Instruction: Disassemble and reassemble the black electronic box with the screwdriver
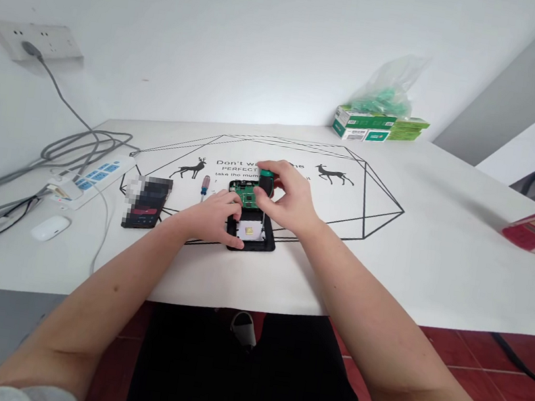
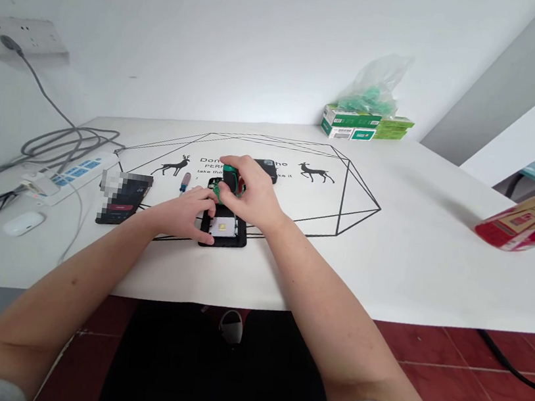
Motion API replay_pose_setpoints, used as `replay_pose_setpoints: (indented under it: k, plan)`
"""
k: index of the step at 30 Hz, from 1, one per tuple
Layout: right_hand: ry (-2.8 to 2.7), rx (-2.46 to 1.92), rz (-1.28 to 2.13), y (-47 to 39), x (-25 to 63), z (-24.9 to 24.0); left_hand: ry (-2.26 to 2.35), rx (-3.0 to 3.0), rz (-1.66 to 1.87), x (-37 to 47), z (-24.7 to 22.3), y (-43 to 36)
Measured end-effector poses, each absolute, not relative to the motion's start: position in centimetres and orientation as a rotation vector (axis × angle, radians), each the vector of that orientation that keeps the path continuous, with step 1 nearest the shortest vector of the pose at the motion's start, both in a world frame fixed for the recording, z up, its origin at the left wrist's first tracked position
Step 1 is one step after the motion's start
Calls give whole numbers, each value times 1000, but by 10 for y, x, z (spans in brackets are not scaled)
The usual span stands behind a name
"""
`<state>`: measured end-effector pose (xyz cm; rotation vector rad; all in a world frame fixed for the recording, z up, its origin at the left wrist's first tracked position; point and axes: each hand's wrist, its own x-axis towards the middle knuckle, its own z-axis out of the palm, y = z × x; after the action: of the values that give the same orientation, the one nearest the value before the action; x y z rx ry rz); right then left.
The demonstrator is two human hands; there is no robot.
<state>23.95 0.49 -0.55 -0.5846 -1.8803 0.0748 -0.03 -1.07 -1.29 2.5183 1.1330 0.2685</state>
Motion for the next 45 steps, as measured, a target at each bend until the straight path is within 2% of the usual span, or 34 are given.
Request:
replay_pose_setpoints:
  k: [9,16,24,32,40,45]
  plan:
    - [-1816,-616,233,7,238,-9,1066,2587,373,-10,-18,-2]
    - [-1783,-464,125,3,239,-1,1094,2632,449,-13,-21,4]
    - [-1699,-505,109,5,239,-1,1135,2650,467,-15,-24,8]
    - [-1595,-568,297,8,231,-10,1170,2647,448,-15,-25,12]
    - [-1646,-558,82,2,235,0,1183,2647,470,-17,-28,13]
    - [-1695,-516,69,0,236,1,1208,2645,470,-17,-28,13]
